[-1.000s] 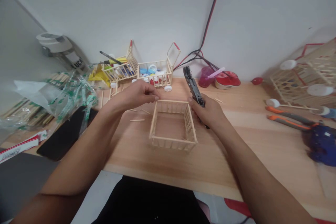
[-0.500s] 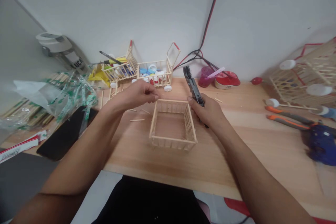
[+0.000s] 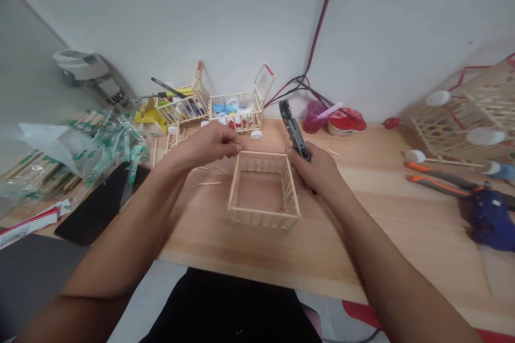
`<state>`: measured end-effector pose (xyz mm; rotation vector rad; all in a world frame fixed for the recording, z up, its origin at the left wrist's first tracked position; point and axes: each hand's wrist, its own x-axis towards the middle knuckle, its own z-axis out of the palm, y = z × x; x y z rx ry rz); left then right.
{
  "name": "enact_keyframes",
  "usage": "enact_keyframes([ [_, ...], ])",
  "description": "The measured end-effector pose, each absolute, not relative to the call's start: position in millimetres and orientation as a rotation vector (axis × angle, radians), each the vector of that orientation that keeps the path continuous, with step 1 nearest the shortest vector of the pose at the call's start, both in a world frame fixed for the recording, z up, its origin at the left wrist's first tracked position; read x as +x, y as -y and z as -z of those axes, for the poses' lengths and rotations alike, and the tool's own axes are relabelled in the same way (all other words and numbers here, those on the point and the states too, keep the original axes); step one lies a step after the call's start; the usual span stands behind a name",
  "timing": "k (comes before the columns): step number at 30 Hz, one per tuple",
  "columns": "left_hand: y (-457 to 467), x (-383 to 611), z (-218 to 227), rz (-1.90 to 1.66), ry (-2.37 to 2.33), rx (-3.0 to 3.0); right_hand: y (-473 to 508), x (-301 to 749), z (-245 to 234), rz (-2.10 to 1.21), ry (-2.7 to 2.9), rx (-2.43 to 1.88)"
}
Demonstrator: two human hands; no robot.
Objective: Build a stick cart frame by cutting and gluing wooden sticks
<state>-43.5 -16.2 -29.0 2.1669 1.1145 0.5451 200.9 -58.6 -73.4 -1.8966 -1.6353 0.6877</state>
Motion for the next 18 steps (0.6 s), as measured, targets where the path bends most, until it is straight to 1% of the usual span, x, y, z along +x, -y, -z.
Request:
enact_keyframes([
  [18,17.7,-39.4,27.9,-0.518,-1.172,2.229,57.9,200.3,74.7,-0.671,1.634,-1.873],
])
